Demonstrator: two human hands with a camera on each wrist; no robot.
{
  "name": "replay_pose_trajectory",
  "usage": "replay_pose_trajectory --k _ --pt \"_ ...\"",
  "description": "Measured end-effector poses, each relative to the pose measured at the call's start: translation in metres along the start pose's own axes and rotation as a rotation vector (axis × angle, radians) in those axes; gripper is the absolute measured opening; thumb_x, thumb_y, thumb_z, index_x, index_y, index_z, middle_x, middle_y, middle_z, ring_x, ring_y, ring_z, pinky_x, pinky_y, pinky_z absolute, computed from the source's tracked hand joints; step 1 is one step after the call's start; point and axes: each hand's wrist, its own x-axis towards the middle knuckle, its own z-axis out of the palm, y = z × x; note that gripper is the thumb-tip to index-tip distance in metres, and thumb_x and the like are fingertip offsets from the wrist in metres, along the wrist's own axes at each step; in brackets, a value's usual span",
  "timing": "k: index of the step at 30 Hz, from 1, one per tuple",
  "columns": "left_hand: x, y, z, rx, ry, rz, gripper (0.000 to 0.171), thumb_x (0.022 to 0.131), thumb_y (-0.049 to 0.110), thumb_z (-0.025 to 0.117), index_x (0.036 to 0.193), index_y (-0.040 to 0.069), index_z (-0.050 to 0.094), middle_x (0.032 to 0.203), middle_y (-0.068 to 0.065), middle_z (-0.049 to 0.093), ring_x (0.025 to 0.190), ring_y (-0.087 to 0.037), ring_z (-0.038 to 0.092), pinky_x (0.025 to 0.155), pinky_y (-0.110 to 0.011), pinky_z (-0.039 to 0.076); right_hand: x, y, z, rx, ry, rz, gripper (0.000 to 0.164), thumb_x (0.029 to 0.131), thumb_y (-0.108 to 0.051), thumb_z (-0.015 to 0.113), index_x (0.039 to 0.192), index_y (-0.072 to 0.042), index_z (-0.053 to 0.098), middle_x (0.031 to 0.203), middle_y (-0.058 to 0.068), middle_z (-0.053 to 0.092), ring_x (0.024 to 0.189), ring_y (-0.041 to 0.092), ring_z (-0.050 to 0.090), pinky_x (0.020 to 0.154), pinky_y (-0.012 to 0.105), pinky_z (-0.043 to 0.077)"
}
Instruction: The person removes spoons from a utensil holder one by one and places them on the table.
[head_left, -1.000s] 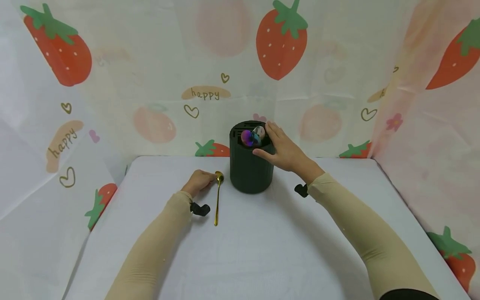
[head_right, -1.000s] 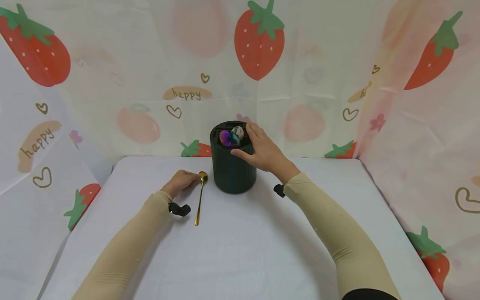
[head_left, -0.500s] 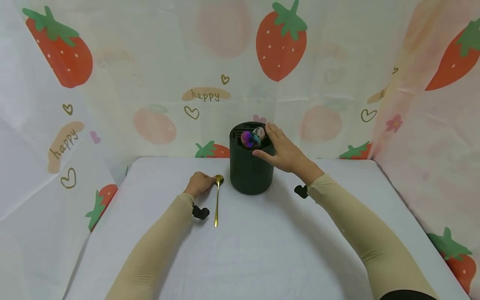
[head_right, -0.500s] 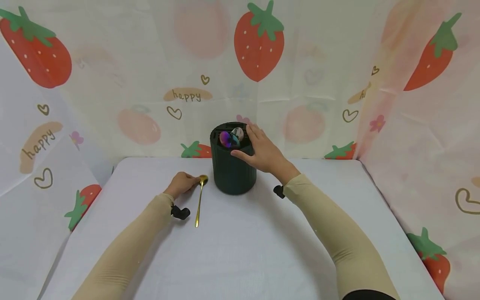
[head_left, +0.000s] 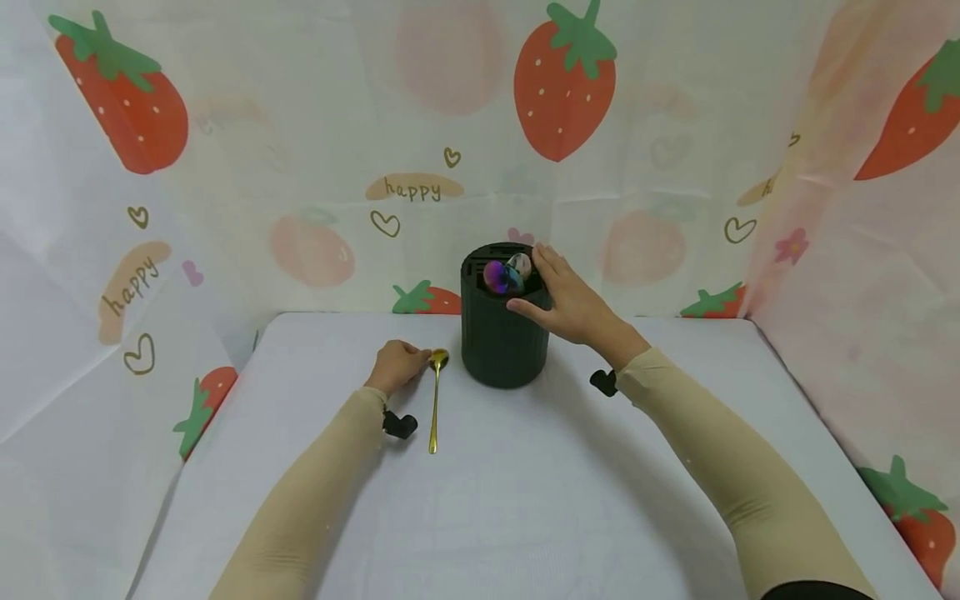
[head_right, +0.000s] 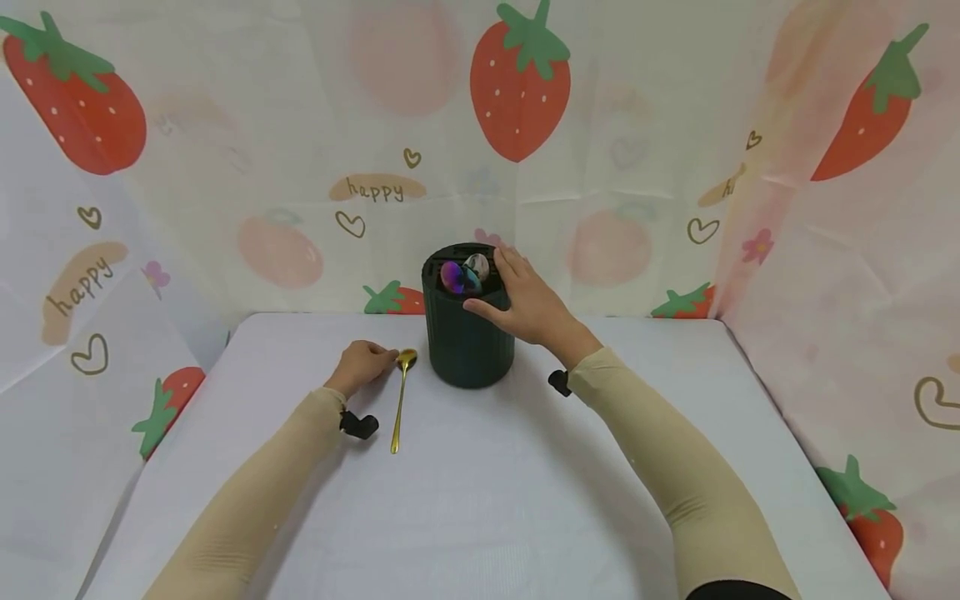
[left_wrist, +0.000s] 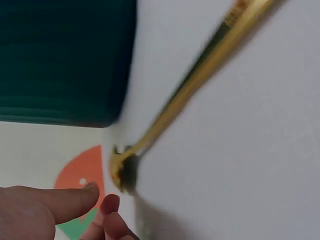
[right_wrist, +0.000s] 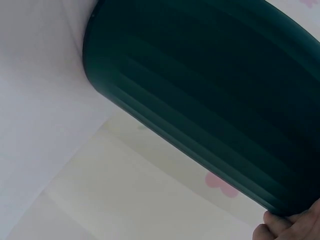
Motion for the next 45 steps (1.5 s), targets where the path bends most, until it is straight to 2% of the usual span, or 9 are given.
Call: replay_pose_trajectory --k 4,9,12,16,23,31,35,39,45 --pt "-0.003 0.011 -0.008 -0.029 0.045 0.067 0.044 0.109 0.035 0.062 0.125 -0.003 0.076 0.131 -0.021 0.071 0.110 -0.030 0.064 0.093 -0.044 0.054 -0.001 0.000 -0.001 0.004 0.005 -0.005 0.112 0.098 -0.083 0.048 0.174 -0.014 0.004 0.181 0.005 0.002 0.167 0.026 0.001 0.131 0.054 0.014" --pt "-0.011 0.036 -0.024 -0.040 0.159 0.225 0.038 0.108 0.031 0.064 0.120 -0.003 0.078 0.117 -0.021 0.076 0.106 -0.033 0.068 0.091 -0.048 0.055 -0.001 0.001 -0.002 0.007 0.009 -0.003 0.112 0.097 -0.083 0.049 0.174 -0.014 0.004 0.181 0.004 0.002 0.167 0.026 0.001 0.131 0.055 0.013" --pt "-0.015 0.050 -0.034 -0.051 0.184 0.303 0.037 0.109 0.029 0.064 0.122 -0.003 0.077 0.117 -0.021 0.075 0.107 -0.035 0.069 0.092 -0.049 0.055 -0.001 0.001 -0.002 0.002 0.008 0.000 0.113 0.097 -0.084 0.049 0.174 -0.014 0.004 0.181 0.004 0.002 0.167 0.026 0.001 0.131 0.055 0.014" --pt "-0.021 0.066 -0.045 -0.047 0.177 0.369 0.038 0.111 0.031 0.062 0.127 -0.002 0.074 0.122 -0.021 0.072 0.110 -0.037 0.069 0.092 -0.051 0.056 -0.001 0.001 -0.002 0.002 0.011 -0.002 0.112 0.097 -0.083 0.049 0.174 -0.015 0.004 0.181 0.003 0.002 0.167 0.025 0.001 0.131 0.055 0.014" --pt "-0.029 0.091 -0.057 -0.066 0.173 0.500 0.033 0.110 0.032 0.065 0.127 0.005 0.073 0.121 -0.013 0.070 0.105 -0.030 0.067 0.088 -0.046 0.055 0.000 0.001 0.000 -0.001 0.014 0.000 0.111 0.098 -0.083 0.048 0.174 -0.015 0.005 0.181 0.004 0.003 0.167 0.024 0.001 0.131 0.054 0.015" --pt "-0.033 0.117 -0.056 -0.103 0.093 0.668 0.027 0.109 0.033 0.067 0.126 0.013 0.074 0.117 -0.007 0.065 0.100 -0.026 0.064 0.087 -0.042 0.054 0.000 0.002 0.001 0.001 0.017 0.003 0.110 0.098 -0.082 0.049 0.174 -0.015 0.006 0.181 0.003 0.003 0.167 0.025 0.002 0.131 0.055 0.017" --pt "-0.033 0.125 -0.050 -0.130 0.057 0.714 0.026 0.108 0.032 0.067 0.126 0.015 0.074 0.118 -0.004 0.065 0.101 -0.023 0.063 0.091 -0.041 0.053 0.000 0.002 0.001 0.006 0.015 0.001 0.110 0.098 -0.082 0.048 0.174 -0.015 0.006 0.181 0.003 0.003 0.167 0.026 0.001 0.131 0.056 0.016" --pt "-0.033 0.129 -0.045 -0.154 0.031 0.712 0.027 0.108 0.033 0.068 0.128 0.015 0.073 0.124 -0.003 0.066 0.103 -0.021 0.062 0.093 -0.040 0.053 0.000 0.001 0.001 0.010 0.015 -0.002 0.110 0.098 -0.083 0.048 0.174 -0.014 0.006 0.181 0.003 0.003 0.167 0.027 0.001 0.131 0.056 0.015" --pt "-0.030 0.131 -0.037 -0.180 0.013 0.686 0.031 0.107 0.033 0.069 0.130 0.013 0.071 0.124 -0.006 0.067 0.101 -0.025 0.065 0.079 -0.038 0.056 0.000 -0.001 0.001 0.002 0.010 -0.003 0.111 0.098 -0.083 0.047 0.174 -0.013 0.005 0.181 0.005 0.003 0.167 0.026 0.000 0.131 0.056 0.015"
